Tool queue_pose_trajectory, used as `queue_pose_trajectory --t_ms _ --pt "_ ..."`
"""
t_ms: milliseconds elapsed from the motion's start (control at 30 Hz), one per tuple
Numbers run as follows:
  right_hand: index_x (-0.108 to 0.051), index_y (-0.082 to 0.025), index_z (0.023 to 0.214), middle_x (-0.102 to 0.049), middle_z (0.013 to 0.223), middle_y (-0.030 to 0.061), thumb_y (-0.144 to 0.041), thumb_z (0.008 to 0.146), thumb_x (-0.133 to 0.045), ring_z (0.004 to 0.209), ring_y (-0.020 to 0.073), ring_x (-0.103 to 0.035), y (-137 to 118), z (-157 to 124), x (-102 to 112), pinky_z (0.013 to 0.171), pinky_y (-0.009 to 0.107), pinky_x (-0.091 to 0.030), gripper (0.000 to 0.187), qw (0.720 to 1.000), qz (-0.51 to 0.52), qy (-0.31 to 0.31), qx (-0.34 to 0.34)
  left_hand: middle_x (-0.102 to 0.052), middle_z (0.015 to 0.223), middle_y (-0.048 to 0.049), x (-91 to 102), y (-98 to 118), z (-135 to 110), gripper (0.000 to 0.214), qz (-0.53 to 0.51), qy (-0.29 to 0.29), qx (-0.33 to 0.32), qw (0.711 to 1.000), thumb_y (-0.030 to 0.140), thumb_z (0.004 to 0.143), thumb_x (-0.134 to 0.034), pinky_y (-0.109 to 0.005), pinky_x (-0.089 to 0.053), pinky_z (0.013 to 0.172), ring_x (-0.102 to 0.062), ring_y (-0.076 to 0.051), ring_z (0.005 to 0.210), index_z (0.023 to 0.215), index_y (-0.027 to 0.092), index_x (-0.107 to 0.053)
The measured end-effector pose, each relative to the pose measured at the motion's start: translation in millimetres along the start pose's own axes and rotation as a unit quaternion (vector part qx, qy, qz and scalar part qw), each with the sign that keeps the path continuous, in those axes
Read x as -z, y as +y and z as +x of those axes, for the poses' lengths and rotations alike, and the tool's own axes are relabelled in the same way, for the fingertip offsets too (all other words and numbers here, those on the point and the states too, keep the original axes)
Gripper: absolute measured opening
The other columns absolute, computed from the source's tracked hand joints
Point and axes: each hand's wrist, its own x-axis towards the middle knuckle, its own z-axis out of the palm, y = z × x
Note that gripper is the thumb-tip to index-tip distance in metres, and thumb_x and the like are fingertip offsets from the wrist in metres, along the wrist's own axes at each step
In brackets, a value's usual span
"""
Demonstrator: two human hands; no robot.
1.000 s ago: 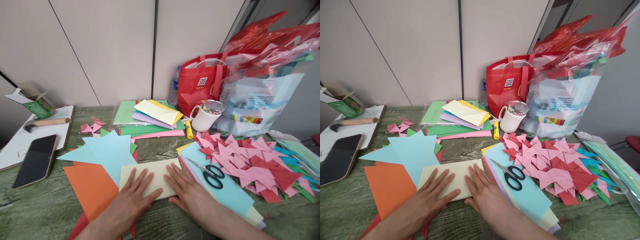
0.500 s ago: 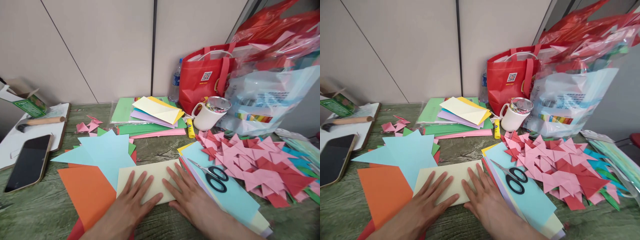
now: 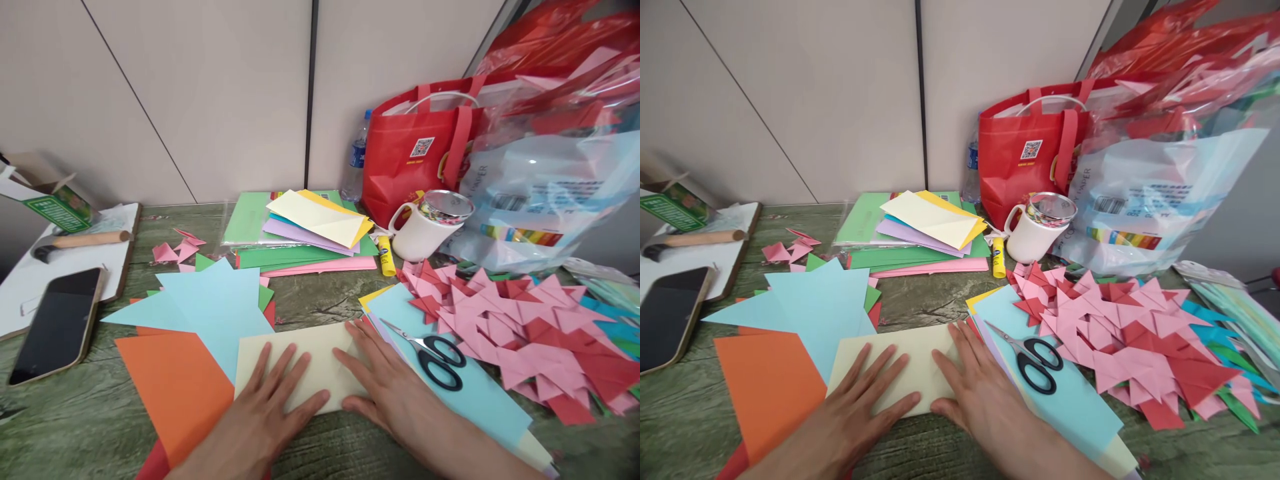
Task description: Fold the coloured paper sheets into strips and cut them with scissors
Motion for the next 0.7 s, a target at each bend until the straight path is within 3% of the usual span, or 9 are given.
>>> queue_pose_trajectory --t_ms 333,533,700 --pt "-0.061 -0.02 0.114 -0.05 0.131 0.0226 -0.054 0.061 -0.076 0.118 0.0401 -0.049 7 18 12 0.089 0.054 -0.047 0.065 0.998 -0.048 -0.02 0.039 -0.019 0.152 -0.0136 4.5 2 -1 0.088 0.008 -0.008 0.007 1.0 0.0 0.073 -0.056 -0.067 -0.018 0.104 -0.012 -0.039 0.138 0.147 0.029 -0.017" --pt "-0.061 -0.022 0.116 -0.055 0.126 0.0217 -0.058 0.069 -0.067 0.111 0.0381 -0.055 14 20 14 0.081 0.053 -0.051 0.059 0.993 -0.09 -0.007 0.074 -0.023 0.15 -0.0173 13.1 6 1 0.091 0.009 -0.036 0.016 0.999 0.004 0.074 -0.06 -0.074 -0.016 0.098 -0.014 -0.041 0.137 0.147 0.027 -0.011" --pt "-0.062 -0.022 0.114 -0.058 0.122 0.0222 -0.058 0.069 -0.067 0.106 0.0372 -0.059 18 21 16 0.077 0.05 -0.053 0.058 0.99 -0.102 0.012 0.097 -0.024 0.15 -0.016 10.8 7 0 0.085 0.034 -0.027 0.014 0.999 0.004 0.079 -0.057 -0.073 -0.017 0.099 -0.015 -0.04 0.137 0.147 0.029 -0.012"
